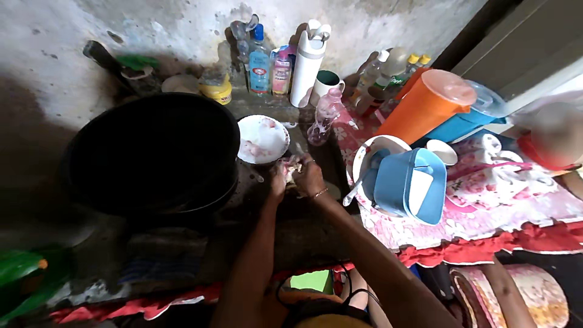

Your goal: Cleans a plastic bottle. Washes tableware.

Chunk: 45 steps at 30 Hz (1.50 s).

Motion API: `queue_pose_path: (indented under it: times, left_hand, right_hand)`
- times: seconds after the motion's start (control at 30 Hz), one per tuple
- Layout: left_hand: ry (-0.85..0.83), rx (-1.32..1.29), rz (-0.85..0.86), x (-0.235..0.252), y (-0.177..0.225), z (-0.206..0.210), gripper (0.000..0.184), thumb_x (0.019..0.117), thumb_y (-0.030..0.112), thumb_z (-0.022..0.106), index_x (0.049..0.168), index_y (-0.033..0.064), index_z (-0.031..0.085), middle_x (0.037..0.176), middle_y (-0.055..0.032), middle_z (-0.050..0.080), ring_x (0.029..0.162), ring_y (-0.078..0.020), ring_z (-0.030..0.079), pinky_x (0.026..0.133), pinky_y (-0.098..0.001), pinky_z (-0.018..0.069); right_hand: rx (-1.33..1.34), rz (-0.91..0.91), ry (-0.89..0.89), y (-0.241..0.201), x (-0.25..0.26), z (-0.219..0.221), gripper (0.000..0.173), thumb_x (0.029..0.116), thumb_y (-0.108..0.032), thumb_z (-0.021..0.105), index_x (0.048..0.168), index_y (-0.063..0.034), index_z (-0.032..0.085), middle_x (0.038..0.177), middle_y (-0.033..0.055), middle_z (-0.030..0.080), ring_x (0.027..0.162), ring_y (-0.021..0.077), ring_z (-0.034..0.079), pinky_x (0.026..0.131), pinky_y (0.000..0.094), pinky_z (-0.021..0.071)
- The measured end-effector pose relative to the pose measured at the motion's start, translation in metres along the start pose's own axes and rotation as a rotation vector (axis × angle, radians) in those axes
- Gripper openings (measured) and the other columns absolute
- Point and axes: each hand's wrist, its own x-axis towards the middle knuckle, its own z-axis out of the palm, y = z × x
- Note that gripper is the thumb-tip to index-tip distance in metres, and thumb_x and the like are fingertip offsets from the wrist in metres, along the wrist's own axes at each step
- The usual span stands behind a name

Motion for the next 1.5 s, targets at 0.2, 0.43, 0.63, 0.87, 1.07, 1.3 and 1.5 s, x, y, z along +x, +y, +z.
queue_pose_path:
  times: [0.2, 0.43, 0.63, 0.87, 1.07, 1.3, 1.5]
  left_hand:
    - [-0.033, 0.149, 0.347, 0.011, -0.014, -0.002, 0.038, 0.1079, 0.005, 0.031, 0.133, -0.0154, 0.051, 0.130, -0.0307, 0.058, 0.120, -0.0303, 0.058, 0.107, -0.0418, 0.0450]
    - [0.029, -0.138, 0.052, 0.018, -0.014, -0.007, 0.034, 0.1093, 0.011, 0.032, 0.129, -0.0072, 0.052, 0.104, -0.0114, 0.060, 0.088, -0.0099, 0.058, 0.081, -0.0286, 0.0515]
    - [-0.069, -0.106, -0.113, 0.009, -0.001, -0.007, 0.028, 0.1091, 0.009, 0.035, 0.118, -0.0042, 0.057, 0.092, -0.0061, 0.057, 0.077, -0.0090, 0.056, 0.071, -0.0255, 0.0511]
    - [-0.055, 0.127, -0.108, 0.008, 0.006, -0.001, 0.030, 0.1095, 0.009, 0.041, 0.124, -0.0091, 0.059, 0.093, -0.0131, 0.060, 0.076, -0.0113, 0.054, 0.071, -0.0284, 0.0494]
    - [0.012, 0.066, -0.131, 0.007, 0.008, 0.000, 0.030, 0.1104, 0.011, 0.040, 0.121, -0.0080, 0.060, 0.087, -0.0094, 0.057, 0.070, -0.0090, 0.052, 0.066, -0.0258, 0.0482]
    - [-0.021, -0.068, -0.109, 0.012, -0.004, -0.003, 0.030, 0.1105, 0.013, 0.038, 0.123, -0.0071, 0.057, 0.097, -0.0110, 0.058, 0.082, -0.0119, 0.055, 0.075, -0.0294, 0.0504]
    - [0.046, -0.275, -0.189, 0.011, 0.005, -0.002, 0.030, 0.1122, 0.019, 0.033, 0.115, 0.0010, 0.056, 0.080, -0.0028, 0.056, 0.061, -0.0071, 0.053, 0.055, -0.0214, 0.0489]
  right_hand:
    - [0.669, 0.359, -0.081, 0.007, -0.002, 0.017, 0.030, 0.1048, -0.011, 0.056, 0.131, 0.0045, 0.056, 0.109, 0.0175, 0.063, 0.092, 0.0191, 0.062, 0.083, 0.0355, 0.0538]
    - [0.458, -0.020, 0.126, 0.017, -0.003, 0.011, 0.048, 0.0963, 0.001, 0.063, 0.142, 0.0043, 0.050, 0.131, 0.0241, 0.062, 0.116, 0.0277, 0.063, 0.100, 0.0424, 0.0516]
    - [0.111, 0.005, 0.035, 0.011, 0.016, -0.005, 0.038, 0.0992, -0.009, 0.065, 0.136, 0.0017, 0.059, 0.124, 0.0277, 0.066, 0.114, 0.0410, 0.066, 0.100, 0.0568, 0.0500]
    - [-0.101, 0.073, -0.045, 0.000, 0.015, -0.008, 0.042, 0.1018, -0.015, 0.061, 0.140, 0.0012, 0.056, 0.124, 0.0283, 0.066, 0.113, 0.0436, 0.065, 0.099, 0.0596, 0.0501]
    - [-0.080, -0.028, -0.028, 0.005, 0.017, -0.004, 0.044, 0.1003, -0.011, 0.062, 0.142, 0.0015, 0.055, 0.126, 0.0299, 0.065, 0.114, 0.0453, 0.065, 0.100, 0.0598, 0.0497]
    - [0.442, 0.224, 0.068, 0.013, 0.021, 0.008, 0.035, 0.1048, -0.011, 0.057, 0.137, 0.0040, 0.057, 0.121, 0.0264, 0.065, 0.109, 0.0329, 0.064, 0.097, 0.0480, 0.0501]
    - [0.671, 0.197, 0.359, 0.009, 0.022, 0.011, 0.037, 0.1041, -0.008, 0.055, 0.141, 0.0004, 0.053, 0.119, 0.0227, 0.065, 0.097, 0.0280, 0.064, 0.085, 0.0462, 0.0530]
